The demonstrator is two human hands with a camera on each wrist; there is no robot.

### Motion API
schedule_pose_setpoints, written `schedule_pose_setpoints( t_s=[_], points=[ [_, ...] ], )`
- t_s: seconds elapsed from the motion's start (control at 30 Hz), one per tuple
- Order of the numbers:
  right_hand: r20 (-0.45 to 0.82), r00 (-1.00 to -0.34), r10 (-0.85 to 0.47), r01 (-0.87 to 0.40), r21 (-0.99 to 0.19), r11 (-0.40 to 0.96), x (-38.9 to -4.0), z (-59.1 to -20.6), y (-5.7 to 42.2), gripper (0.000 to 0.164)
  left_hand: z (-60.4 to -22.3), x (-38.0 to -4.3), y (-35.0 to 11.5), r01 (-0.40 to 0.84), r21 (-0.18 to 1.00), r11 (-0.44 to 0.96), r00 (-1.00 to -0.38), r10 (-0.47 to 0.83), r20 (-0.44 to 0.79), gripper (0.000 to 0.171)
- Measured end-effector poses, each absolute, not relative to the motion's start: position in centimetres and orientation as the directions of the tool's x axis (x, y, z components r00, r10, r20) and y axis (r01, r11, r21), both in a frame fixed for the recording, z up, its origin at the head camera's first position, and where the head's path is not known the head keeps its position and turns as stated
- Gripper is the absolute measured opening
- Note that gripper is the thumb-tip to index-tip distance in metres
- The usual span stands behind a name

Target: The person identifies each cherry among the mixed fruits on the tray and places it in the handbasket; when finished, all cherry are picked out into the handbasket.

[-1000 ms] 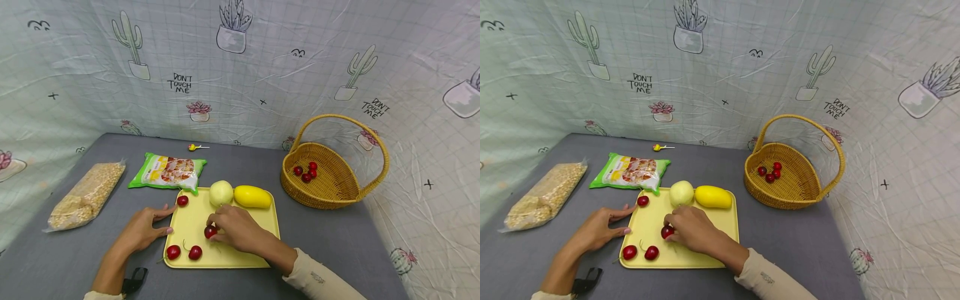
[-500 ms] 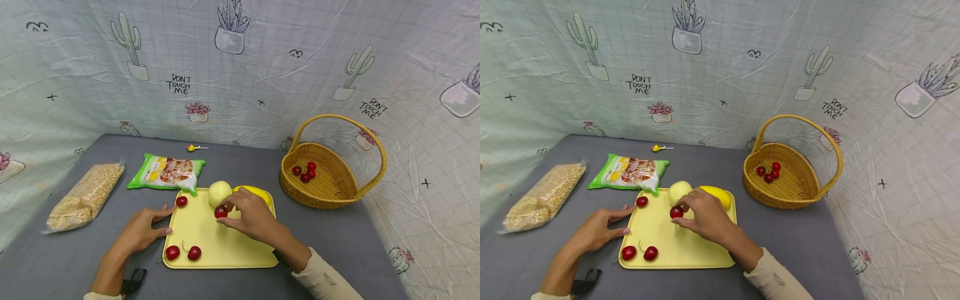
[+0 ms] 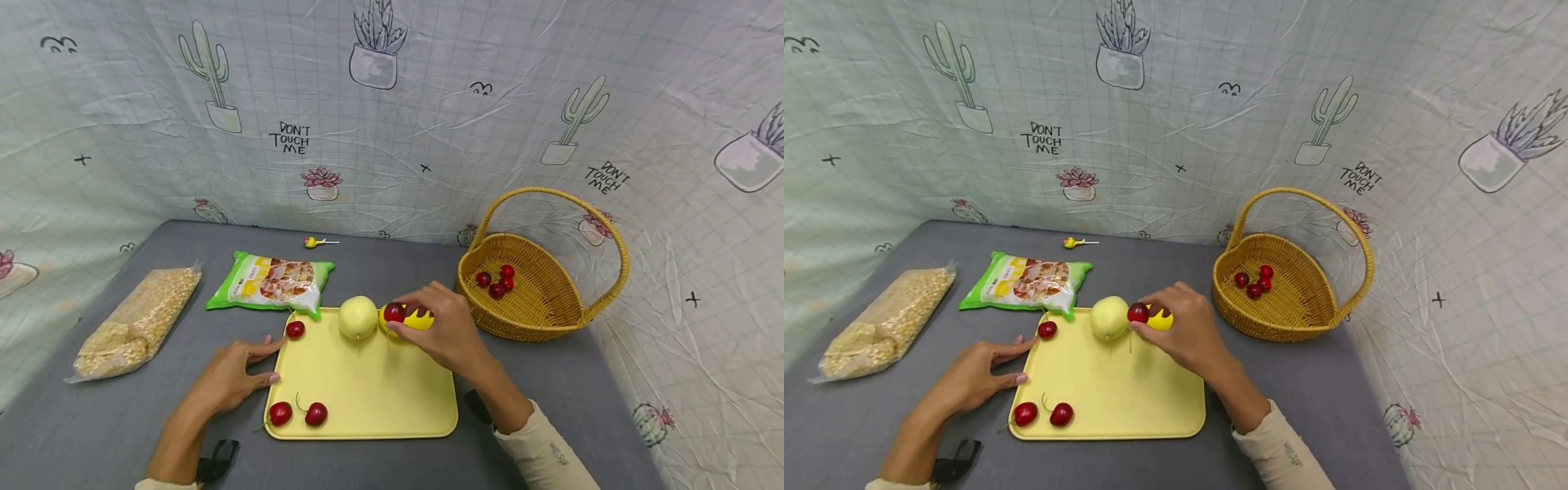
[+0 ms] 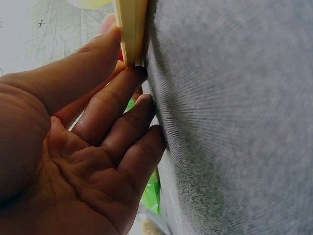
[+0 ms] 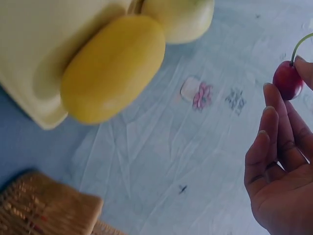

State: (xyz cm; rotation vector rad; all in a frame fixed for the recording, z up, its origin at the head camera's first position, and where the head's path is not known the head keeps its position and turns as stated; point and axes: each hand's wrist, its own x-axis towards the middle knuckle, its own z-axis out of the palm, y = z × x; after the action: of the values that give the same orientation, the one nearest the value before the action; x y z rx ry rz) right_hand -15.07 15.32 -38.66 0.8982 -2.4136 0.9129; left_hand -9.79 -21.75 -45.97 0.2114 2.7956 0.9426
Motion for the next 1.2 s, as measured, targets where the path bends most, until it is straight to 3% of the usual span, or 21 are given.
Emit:
schedule_pose_setpoints(
  t_s=[0.77, 1.2],
  points=[
    [0.644, -0.747, -0.163, -0.575, -0.504, 0.645, -18.6, -37.7, 23.2, 0.034, -45.9, -9.7, -21.8, 0.083, 0.603, 0.794, -0.973, 0.194, -0.122, 0.069],
    [0.516, -0.856, 0.028, -0.317, -0.567, 0.760, -21.0, -38.7, 28.6, 0.037, -46.0, -9.8, -21.9, 0.086, 0.598, 0.797, -0.972, 0.198, -0.123, 0.069]
  ],
)
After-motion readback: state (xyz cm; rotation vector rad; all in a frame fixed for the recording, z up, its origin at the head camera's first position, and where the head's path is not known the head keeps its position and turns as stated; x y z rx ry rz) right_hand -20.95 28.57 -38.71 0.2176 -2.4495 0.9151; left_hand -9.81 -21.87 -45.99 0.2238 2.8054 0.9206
